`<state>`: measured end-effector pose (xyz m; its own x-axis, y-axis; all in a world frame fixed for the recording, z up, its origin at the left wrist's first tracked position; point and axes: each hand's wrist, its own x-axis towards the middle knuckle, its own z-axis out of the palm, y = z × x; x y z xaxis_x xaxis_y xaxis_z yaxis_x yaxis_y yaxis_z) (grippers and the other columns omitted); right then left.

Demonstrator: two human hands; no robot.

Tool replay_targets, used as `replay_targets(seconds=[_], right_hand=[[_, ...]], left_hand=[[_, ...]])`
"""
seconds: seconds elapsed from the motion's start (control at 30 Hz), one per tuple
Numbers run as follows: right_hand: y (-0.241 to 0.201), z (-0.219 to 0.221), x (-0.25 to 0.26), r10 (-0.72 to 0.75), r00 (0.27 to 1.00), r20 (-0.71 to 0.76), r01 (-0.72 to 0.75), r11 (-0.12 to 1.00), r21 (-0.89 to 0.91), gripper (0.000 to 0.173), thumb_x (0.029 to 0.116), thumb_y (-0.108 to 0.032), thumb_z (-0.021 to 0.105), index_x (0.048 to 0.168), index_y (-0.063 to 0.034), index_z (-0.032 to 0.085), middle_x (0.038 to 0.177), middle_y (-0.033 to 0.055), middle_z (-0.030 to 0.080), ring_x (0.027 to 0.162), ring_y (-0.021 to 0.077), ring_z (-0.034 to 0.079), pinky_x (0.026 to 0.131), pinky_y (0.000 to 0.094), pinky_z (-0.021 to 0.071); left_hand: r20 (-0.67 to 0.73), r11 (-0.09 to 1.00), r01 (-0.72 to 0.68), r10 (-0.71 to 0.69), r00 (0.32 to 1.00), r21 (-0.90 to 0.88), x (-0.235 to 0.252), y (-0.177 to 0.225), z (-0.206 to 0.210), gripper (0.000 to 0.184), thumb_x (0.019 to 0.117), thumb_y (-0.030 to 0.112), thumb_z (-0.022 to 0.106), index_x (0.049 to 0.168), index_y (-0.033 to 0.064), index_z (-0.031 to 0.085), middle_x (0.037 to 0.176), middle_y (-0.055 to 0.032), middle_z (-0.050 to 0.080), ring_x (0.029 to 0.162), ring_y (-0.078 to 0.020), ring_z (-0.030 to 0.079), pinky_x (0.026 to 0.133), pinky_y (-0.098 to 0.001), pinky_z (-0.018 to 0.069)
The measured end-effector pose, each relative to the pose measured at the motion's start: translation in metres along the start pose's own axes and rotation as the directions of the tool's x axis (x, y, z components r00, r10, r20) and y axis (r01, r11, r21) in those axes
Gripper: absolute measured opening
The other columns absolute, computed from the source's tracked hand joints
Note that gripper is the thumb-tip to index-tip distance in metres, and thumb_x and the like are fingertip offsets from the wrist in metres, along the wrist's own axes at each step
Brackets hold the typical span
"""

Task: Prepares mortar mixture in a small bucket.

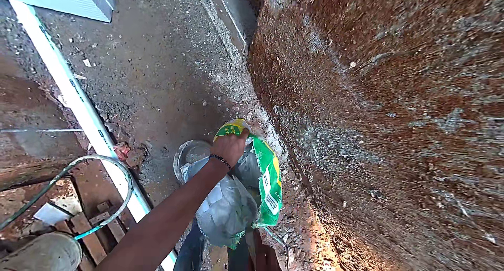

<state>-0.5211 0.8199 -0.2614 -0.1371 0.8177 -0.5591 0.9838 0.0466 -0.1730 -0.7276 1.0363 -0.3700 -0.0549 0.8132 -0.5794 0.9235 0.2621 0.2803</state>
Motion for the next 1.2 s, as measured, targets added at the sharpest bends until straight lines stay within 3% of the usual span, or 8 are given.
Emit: replay_targets(seconds=[0.17, 0.37, 0.5, 0.6, 0.83, 0.97, 1.1, 1.2], right_hand=[[-0.043, -0.024, 0.093, 0.166, 0.952, 0.258, -0.095, 0.96, -0.265, 0.066, 0.0994, -0.021, 0.059, 0.16, -0.0324, 0.038, 0.125, 0.0203, 0.065, 0.092, 0.036, 0.072, 0.07, 0.0484, 0.0592], [-0.004, -0.049, 0.162, 0.411, 0.903, 0.128, -0.361, 0.885, -0.293, 0.062, 0.1031, -0.014, 0.049, 0.161, -0.0303, 0.035, 0.135, 0.0271, 0.057, 0.098, 0.0424, 0.07, 0.074, 0.0539, 0.059], [0.024, -0.062, 0.178, 0.441, 0.886, 0.141, -0.388, 0.873, -0.296, 0.063, 0.1024, -0.017, 0.051, 0.16, -0.0363, 0.035, 0.14, 0.0267, 0.053, 0.096, 0.0406, 0.071, 0.075, 0.053, 0.0593], [0.035, -0.069, 0.185, 0.445, 0.885, 0.134, -0.39, 0.868, -0.307, 0.065, 0.1027, -0.016, 0.05, 0.161, -0.0379, 0.033, 0.143, 0.0272, 0.051, 0.095, 0.0408, 0.071, 0.075, 0.0528, 0.0595], [0.046, -0.099, 0.193, 0.376, 0.902, 0.213, -0.291, 0.892, -0.346, 0.062, 0.1018, -0.011, 0.048, 0.159, -0.0322, 0.04, 0.141, 0.0228, 0.056, 0.103, 0.0401, 0.07, 0.077, 0.0535, 0.0591], [0.052, -0.111, 0.204, 0.299, 0.927, 0.228, -0.201, 0.907, -0.371, 0.056, 0.1046, -0.009, 0.045, 0.158, -0.0265, 0.043, 0.137, 0.0201, 0.062, 0.12, 0.0427, 0.062, 0.087, 0.0558, 0.0547], [0.07, -0.122, 0.236, 0.321, 0.889, 0.327, -0.173, 0.896, -0.409, 0.048, 0.1062, -0.013, 0.041, 0.153, -0.0145, 0.047, 0.136, 0.0252, 0.06, 0.117, 0.0444, 0.063, 0.087, 0.0577, 0.0546], [0.086, -0.121, 0.249, 0.35, 0.863, 0.364, -0.189, 0.892, -0.41, 0.04, 0.107, -0.014, 0.04, 0.144, -0.0105, 0.055, 0.128, 0.0235, 0.066, 0.111, 0.0433, 0.068, 0.083, 0.0583, 0.0563]], left_hand=[[0.041, 0.999, 0.034, -0.034, 0.999, 0.014, 0.006, 0.03, -0.017, 0.046, 0.1089, 0.03, 0.047, 0.154, 0.0208, 0.045, 0.093, -0.0192, 0.072, 0.088, -0.0398, 0.072, 0.074, -0.054, 0.0557], [0.059, 0.995, 0.094, -0.093, 0.994, -0.018, -0.002, 0.038, -0.016, 0.061, 0.1086, 0.044, 0.045, 0.164, 0.026, 0.025, 0.118, -0.0248, 0.068, 0.101, -0.0436, 0.069, 0.083, -0.0572, 0.0548], [0.033, 0.998, 0.069, -0.07, 0.997, 0.005, -0.026, 0.032, -0.012, 0.089, 0.0943, 0.062, 0.062, 0.165, 0.0226, 0.024, 0.141, -0.0242, 0.058, 0.124, -0.0435, 0.06, 0.099, -0.0584, 0.0478], [0.058, 0.992, 0.058, -0.065, 0.996, 0.111, -0.029, 0.043, -0.013, 0.096, 0.0902, 0.046, 0.075, 0.166, 0.023, 0.019, 0.152, -0.0239, 0.047, 0.132, -0.0425, 0.052, 0.101, -0.0575, 0.0444], [0.003, 0.989, 0.022, -0.023, 1.0, 0.148, 0.007, 0.093, -0.016, 0.062, 0.0985, 0.007, 0.053, 0.158, 0.0123, 0.037, 0.137, -0.0207, 0.058, 0.12, -0.0391, 0.061, 0.093, -0.0505, 0.0503], [0.001, 0.989, 0.043, -0.043, 0.999, 0.14, 0.027, 0.121, -0.019, 0.059, 0.1016, 0.008, 0.048, 0.159, 0.0157, 0.036, 0.136, -0.0205, 0.059, 0.121, -0.0386, 0.06, 0.093, -0.05, 0.0506], [0.008, 0.989, 0.056, -0.058, 0.998, 0.139, 0.041, 0.142, -0.022, 0.067, 0.1028, 0.03, 0.059, 0.161, 0.0157, 0.031, 0.142, -0.025, 0.053, 0.128, -0.0427, 0.055, 0.098, -0.054, 0.0473], [0.088, 0.972, -0.033, 0.012, 0.996, 0.234, 0.051, 0.155, -0.027, 0.076, 0.0999, 0.015, 0.062, 0.164, 0.0144, 0.021, 0.162, -0.0264, 0.03, 0.145, -0.0474, 0.035, 0.109, -0.0622, 0.0364]])
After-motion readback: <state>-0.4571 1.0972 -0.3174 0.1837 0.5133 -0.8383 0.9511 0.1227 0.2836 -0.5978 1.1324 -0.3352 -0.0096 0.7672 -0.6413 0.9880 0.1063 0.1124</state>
